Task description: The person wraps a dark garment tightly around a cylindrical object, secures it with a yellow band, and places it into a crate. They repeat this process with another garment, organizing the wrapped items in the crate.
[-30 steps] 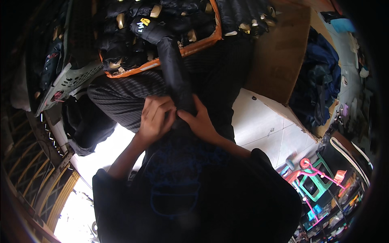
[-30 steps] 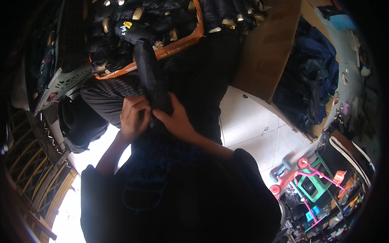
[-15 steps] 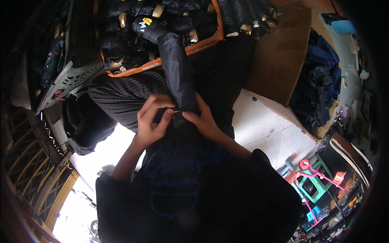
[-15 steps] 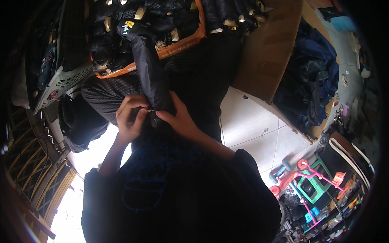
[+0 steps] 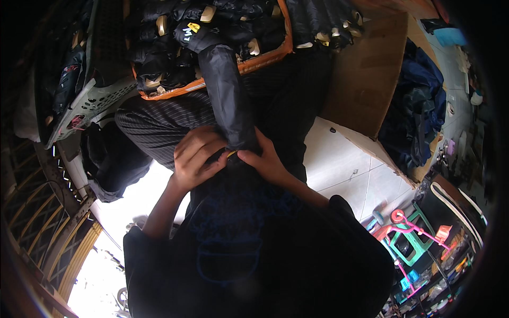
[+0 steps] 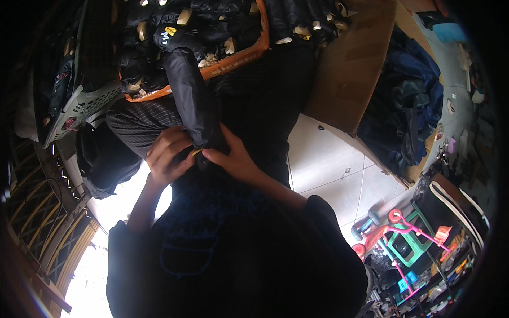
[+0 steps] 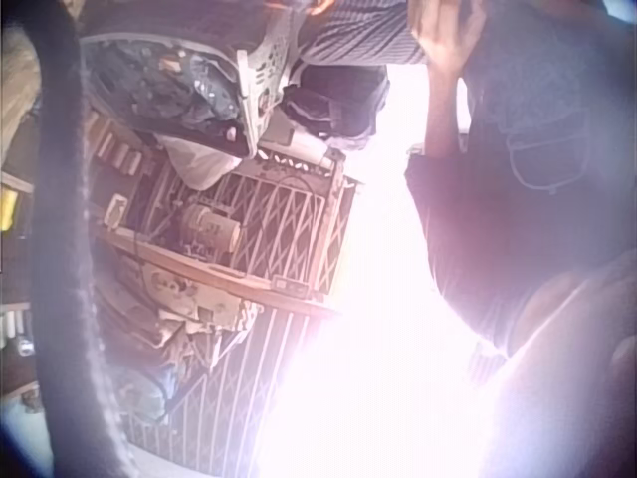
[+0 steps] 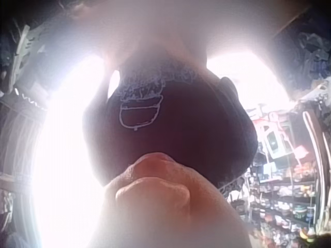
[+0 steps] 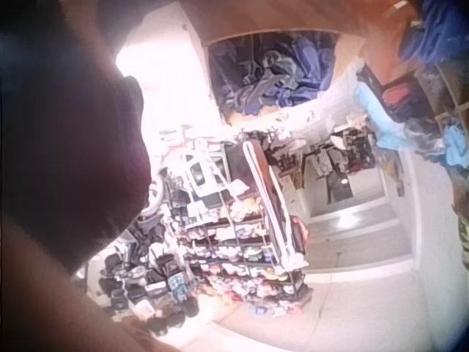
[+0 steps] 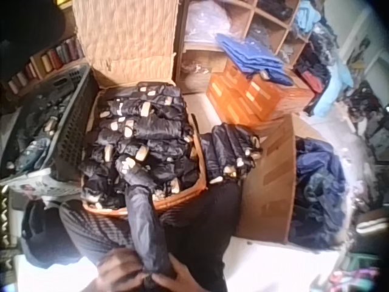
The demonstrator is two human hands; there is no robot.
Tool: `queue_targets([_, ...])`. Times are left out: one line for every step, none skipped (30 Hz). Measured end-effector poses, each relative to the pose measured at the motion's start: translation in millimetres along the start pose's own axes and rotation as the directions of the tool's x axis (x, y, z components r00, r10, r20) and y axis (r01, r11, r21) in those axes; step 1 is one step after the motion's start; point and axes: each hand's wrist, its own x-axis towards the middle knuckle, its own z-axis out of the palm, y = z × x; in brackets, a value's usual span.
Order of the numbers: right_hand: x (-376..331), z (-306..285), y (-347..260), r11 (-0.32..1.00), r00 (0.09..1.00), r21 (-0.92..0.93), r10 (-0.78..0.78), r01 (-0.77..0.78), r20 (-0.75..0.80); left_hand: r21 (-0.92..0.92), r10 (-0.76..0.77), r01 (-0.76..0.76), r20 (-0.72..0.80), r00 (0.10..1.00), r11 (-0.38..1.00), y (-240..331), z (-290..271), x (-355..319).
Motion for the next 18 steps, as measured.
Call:
queue_targets([0, 0, 0, 1.0, 1.0, -0.012, 0.001, -0.001, -0.001, 0.027, 0.031, -0.032, 0.009, 0.999, 0.999, 0, -1, 2])
queue_targets([0, 0, -1, 1.0, 1.0, -0.027, -0.014, 0.014, -0.004, 0.057, 0.059, -0.06, 0.012, 0.998, 0.997, 0, 0, 2])
queue_targets([-1, 1, -1, 0.999, 1.0, -0.043, -0.029, 0.029, -0.007, 0.086, 0.087, -0.088, 0.017, 0.996, 0.992, 1, 2, 1])
queue_targets([-1, 1, -1, 0.997, 0.999, -0.058, -0.044, 0.044, -0.009, 0.115, 0.114, -0.116, 0.022, 0.993, 0.987, 0, 4, 0])
queue_targets([-1, 1, -1, 0.998, 0.999, -0.06, -0.035, 0.034, -0.015, 0.123, 0.124, -0.126, 0.017, 0.992, 0.984, -1, 6, -1])
queue_targets([-1, 1, -2, 0.998, 0.999, -0.063, -0.025, 0.024, -0.021, 0.13, 0.135, -0.136, 0.012, 0.991, 0.982, -3, 8, -1])
queue_targets([-1, 1, -2, 0.998, 1.0, -0.065, -0.015, 0.013, -0.027, 0.138, 0.146, -0.145, 0.006, 0.989, 0.98, -4, 10, -1])
queue_targets([-2, 0, -1, 0.997, 0.999, -0.071, -0.008, 0.004, -0.051, 0.13, 0.144, -0.141, -0.009, 0.99, 0.981, -6, 12, 0])
queue_targets([-2, 0, 2, 0.997, 0.997, -0.077, 0.0, -0.005, -0.076, 0.122, 0.141, -0.137, -0.024, 0.99, 0.983, -7, 15, 1])
queue_targets([-2, 1, 3, 0.996, 0.995, -0.082, 0.007, -0.015, -0.101, 0.114, 0.139, -0.134, -0.039, 0.99, 0.984, -7, 18, 2])
queue_targets([-3, 2, 3, 0.994, 0.99, -0.105, 0.01, -0.025, -0.144, 0.107, 0.134, -0.129, -0.035, 0.99, 0.986, -6, 18, 3])
queue_targets([-4, 4, 3, 0.991, 0.982, -0.128, 0.012, -0.036, -0.187, 0.101, 0.128, -0.125, -0.031, 0.991, 0.987, -4, 18, 4])
queue_targets([-5, 5, 3, 0.988, 0.973, -0.15, 0.012, -0.048, -0.229, 0.095, 0.123, -0.12, -0.027, 0.992, 0.988, -1, 18, 4])
queue_targets([-5, 6, 4, 0.988, 0.971, -0.152, 0.002, -0.04, -0.241, 0.081, 0.105, -0.103, -0.027, 0.994, 0.991, 1, 20, 2])
queue_targets([-6, 7, 5, 0.987, 0.967, -0.155, -0.008, -0.032, -0.253, 0.067, 0.087, -0.085, -0.026, 0.996, 0.994, 3, 23, -1])
queue_targets([-6, 8, 6, 0.987, 0.964, -0.158, -0.019, -0.024, -0.264, 0.055, 0.069, -0.067, -0.026, 0.997, 0.996, 5, 25, -5])
queue_targets([-6, 8, 6, 0.987, 0.965, -0.161, -0.021, -0.022, -0.261, 0.058, 0.069, -0.068, -0.021, 0.997, 0.996, 4, 26, -7])
queue_targets([-7, 8, 6, 0.986, 0.966, -0.164, -0.024, -0.019, -0.257, 0.061, 0.069, -0.068, -0.017, 0.997, 0.996, 4, 27, -10])
